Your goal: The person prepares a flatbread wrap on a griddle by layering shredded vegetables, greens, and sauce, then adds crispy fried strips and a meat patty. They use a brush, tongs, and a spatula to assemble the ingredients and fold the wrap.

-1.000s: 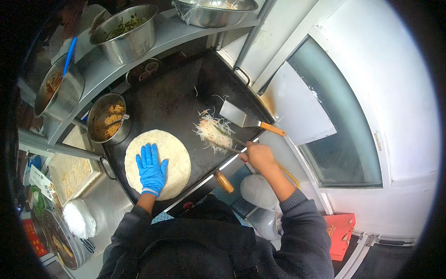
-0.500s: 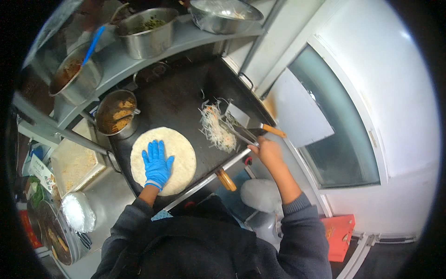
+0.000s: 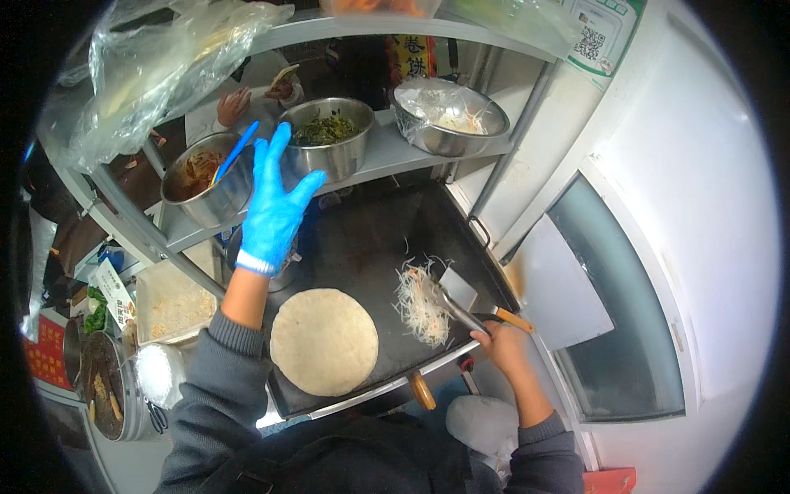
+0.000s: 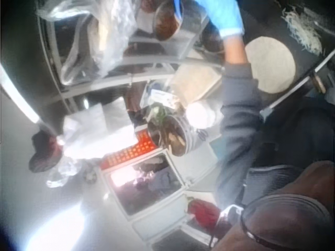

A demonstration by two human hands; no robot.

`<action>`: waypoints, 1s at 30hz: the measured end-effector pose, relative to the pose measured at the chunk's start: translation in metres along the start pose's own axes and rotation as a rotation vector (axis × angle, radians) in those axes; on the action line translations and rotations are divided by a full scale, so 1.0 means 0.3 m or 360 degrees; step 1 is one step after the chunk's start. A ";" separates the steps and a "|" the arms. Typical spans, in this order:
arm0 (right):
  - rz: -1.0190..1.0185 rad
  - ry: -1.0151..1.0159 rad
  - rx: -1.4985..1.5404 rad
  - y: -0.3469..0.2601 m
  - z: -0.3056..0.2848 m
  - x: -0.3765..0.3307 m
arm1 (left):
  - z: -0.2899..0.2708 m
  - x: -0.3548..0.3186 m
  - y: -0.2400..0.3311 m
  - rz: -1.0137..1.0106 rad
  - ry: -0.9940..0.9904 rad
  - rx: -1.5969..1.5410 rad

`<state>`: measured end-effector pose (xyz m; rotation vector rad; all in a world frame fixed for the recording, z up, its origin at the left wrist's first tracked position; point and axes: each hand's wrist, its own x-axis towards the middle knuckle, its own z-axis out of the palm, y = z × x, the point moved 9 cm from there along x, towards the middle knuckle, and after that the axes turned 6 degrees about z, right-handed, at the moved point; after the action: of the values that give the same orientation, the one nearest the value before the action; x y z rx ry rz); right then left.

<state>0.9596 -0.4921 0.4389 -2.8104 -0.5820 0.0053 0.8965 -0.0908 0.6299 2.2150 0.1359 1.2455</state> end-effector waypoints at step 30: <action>-0.1010 0.0374 -0.0419 -0.667 -0.672 0.444 | 0.013 -0.052 0.090 0.0234 -0.0138 -0.0318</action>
<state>1.0157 -0.3163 0.6927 -2.6661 -1.4645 -0.5497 0.8857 -0.1202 0.6311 2.1305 -0.1807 1.1817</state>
